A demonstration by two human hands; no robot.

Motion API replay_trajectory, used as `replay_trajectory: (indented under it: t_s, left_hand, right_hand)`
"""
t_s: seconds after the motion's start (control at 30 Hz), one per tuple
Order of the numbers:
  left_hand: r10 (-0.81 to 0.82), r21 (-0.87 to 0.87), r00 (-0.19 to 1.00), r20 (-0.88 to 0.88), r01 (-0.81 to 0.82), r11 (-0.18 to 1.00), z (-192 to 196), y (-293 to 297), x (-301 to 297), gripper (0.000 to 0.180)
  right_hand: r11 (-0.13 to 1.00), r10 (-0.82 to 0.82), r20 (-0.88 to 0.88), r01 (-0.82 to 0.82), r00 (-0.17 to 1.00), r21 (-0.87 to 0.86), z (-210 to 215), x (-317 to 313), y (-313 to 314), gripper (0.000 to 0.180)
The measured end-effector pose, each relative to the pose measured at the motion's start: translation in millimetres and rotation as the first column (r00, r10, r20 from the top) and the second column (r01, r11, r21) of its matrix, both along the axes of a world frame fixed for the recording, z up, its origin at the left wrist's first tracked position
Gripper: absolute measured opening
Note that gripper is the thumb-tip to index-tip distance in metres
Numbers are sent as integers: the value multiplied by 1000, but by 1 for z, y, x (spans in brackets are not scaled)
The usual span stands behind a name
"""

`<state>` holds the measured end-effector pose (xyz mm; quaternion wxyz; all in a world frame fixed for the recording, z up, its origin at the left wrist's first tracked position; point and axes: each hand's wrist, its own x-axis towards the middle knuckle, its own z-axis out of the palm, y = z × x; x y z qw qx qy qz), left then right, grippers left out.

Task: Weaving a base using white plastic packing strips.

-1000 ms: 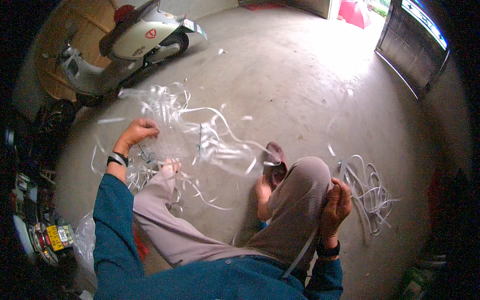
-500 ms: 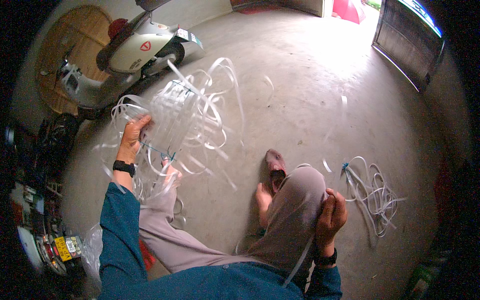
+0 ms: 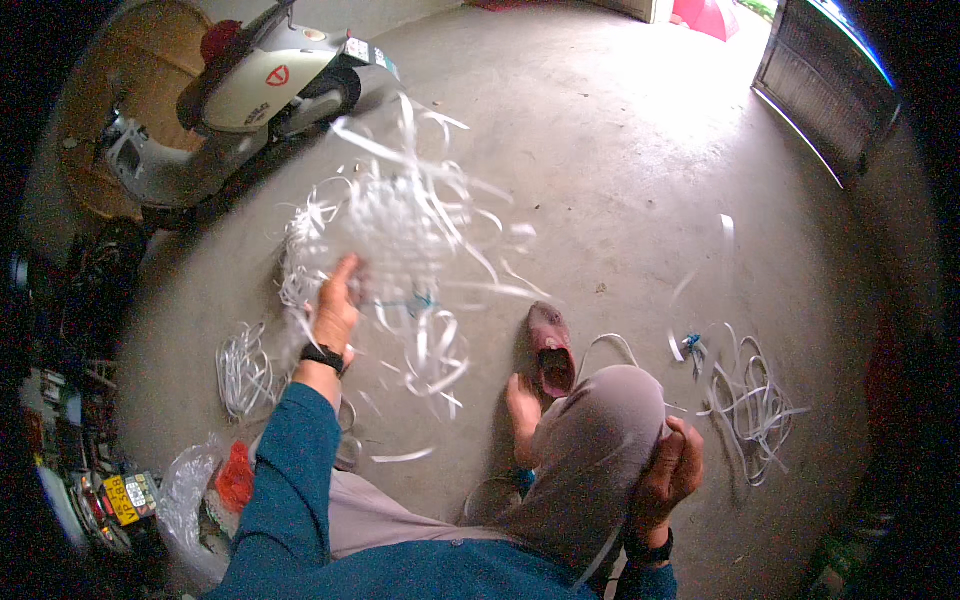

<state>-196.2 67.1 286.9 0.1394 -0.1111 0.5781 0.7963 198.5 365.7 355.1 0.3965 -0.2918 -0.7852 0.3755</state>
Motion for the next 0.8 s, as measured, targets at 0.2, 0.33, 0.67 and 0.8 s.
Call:
replay_trajectory:
  t_s: [0.2, 0.33, 0.67, 0.8]
  left_hand:
    - [-41, -19, 937, 347, 51, 999, -193, -32, 90, 14]
    - [1, -9, 869, 494, 4, 1000, -257, -53, 152, 17]
    - [154, -209, 801, 579, -38, 977, -298, -59, 196, 34]
    - [166, -405, 807, 566, 97, 909, -293, -41, 193, 40]
  right_hand:
    - [995, -87, -29, 85, 996, -51, -4, 3, -1, 24]
    - [985, -162, 44, 164, 986, -50, -6, 4, -1, 23]
    - [984, -127, -19, 124, 992, -130, -16, 7, 3, 24]
    - [981, -191, 27, 190, 981, 38, -12, 5, 6, 26]
